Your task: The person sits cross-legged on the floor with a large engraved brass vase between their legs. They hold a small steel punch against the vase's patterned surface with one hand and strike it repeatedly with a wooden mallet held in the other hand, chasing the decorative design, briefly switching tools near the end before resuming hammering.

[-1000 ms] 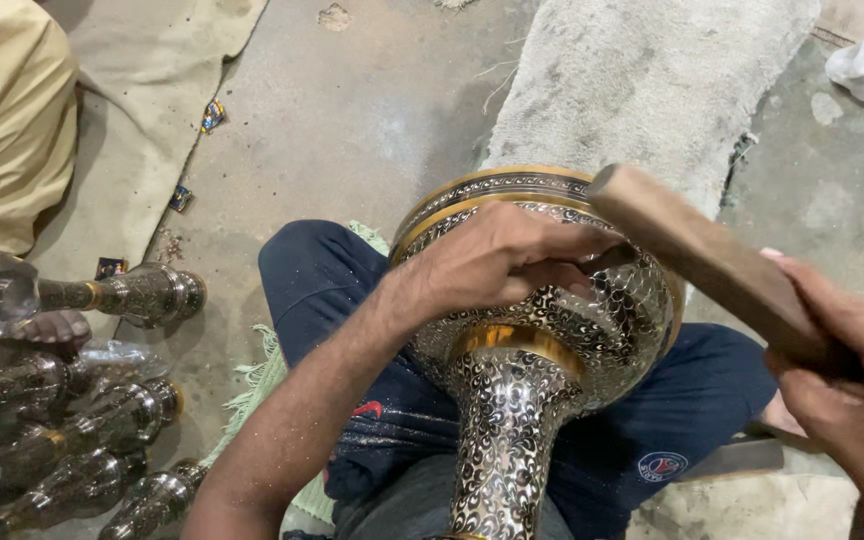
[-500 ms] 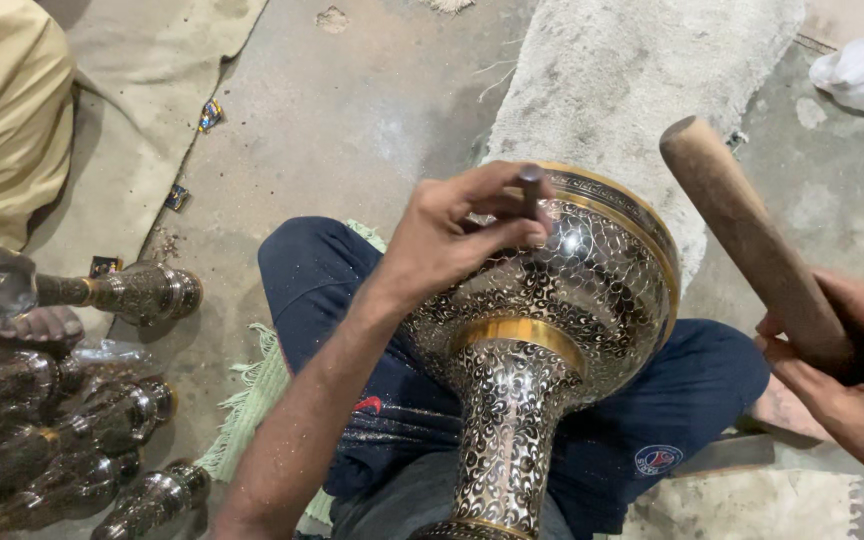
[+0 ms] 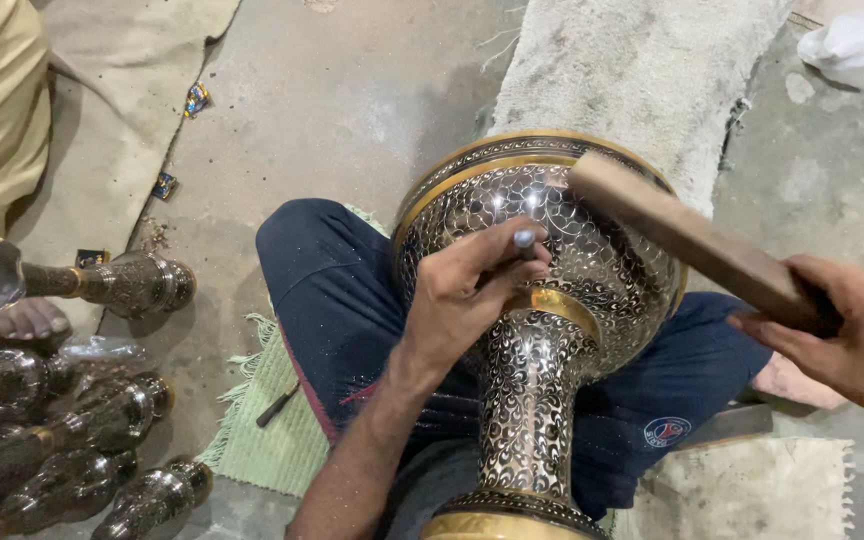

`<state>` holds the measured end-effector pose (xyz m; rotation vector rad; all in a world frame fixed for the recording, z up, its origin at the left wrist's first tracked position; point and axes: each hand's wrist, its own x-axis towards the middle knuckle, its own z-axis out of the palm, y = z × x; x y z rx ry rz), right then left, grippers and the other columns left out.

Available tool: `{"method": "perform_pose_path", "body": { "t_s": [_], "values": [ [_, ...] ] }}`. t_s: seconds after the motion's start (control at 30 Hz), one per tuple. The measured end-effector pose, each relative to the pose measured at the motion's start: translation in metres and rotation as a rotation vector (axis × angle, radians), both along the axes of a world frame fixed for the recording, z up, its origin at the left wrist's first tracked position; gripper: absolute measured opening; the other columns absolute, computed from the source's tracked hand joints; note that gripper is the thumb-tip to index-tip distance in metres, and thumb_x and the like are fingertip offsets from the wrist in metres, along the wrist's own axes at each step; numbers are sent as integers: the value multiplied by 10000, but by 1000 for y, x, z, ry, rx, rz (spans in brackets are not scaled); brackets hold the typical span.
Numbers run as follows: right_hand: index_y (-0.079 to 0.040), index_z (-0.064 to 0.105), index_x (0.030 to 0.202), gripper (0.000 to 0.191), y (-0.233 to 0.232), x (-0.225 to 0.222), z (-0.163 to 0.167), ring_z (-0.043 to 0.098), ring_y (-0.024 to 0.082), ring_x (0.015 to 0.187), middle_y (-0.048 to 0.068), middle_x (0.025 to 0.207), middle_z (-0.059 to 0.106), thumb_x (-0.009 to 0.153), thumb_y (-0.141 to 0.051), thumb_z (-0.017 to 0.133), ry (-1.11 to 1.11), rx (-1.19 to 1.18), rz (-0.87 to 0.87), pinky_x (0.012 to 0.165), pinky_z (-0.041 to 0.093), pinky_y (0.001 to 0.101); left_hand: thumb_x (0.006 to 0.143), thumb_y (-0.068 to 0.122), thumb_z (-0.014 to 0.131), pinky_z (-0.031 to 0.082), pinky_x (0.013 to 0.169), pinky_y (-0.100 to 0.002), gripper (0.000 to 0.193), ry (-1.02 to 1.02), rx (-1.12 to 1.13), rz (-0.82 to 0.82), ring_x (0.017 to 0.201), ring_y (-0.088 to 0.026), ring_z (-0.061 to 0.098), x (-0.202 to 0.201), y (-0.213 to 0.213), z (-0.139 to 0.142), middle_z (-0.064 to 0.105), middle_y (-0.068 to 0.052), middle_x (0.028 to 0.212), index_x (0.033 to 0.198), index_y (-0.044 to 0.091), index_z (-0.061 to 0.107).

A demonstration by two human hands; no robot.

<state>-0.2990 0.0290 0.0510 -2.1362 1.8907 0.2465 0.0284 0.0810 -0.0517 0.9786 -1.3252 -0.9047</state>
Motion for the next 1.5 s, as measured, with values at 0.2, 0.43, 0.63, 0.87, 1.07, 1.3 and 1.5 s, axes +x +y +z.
{"method": "perform_pose_path", "body": {
  "t_s": [0.2,0.43,0.63,0.87,1.07,1.3,1.5],
  "values": [
    [-33,681,1084,360,-11,22,24,669,302,636,176,728,643,738,-25,779,19,-272,276,600,514,384,999,128,731,695,759,-233,356,-84,-177,229,929,-128,765,-24,8,-11,764,-46,1082,1338,118,624],
    [-44,642,987,208,-19,55,41,650,351,677,169,710,611,819,-21,762,114,-338,376,621,497,426,987,163,756,660,655,-223,351,-110,-175,307,832,-111,749,-29,10,-3,763,-23,1003,1311,115,630],
    [-22,636,1016,203,-18,85,61,675,274,684,146,774,645,842,-11,739,-163,-337,375,621,512,395,1031,158,719,670,695,-255,281,-41,-194,294,846,-121,762,-28,12,8,758,-33,1030,1291,100,632],
    [-96,710,1027,237,-10,116,84,708,166,662,67,764,706,812,-56,799,251,-149,482,681,536,315,1042,155,675,655,648,-249,137,-121,-122,250,805,-124,770,-28,12,-8,780,-33,972,1163,91,676],
    [-112,716,1005,338,-3,128,95,697,177,671,62,730,683,688,-49,815,346,-262,544,661,548,335,1100,173,598,676,616,-198,157,-106,-211,296,825,-160,775,-33,7,-24,751,-96,1006,1152,35,648],
    [-51,709,968,219,0,126,92,696,219,657,105,737,681,768,-10,790,122,-306,468,604,534,348,1063,223,641,639,583,-233,184,-136,-182,272,740,-111,745,-30,7,-21,771,-63,937,1131,58,686],
    [-25,716,965,227,1,117,90,697,263,673,157,758,685,766,19,814,-14,-322,449,610,518,354,980,172,729,608,573,-235,131,-215,-147,279,674,-94,700,-27,5,-17,757,-19,861,1065,74,712]
  ]
}}
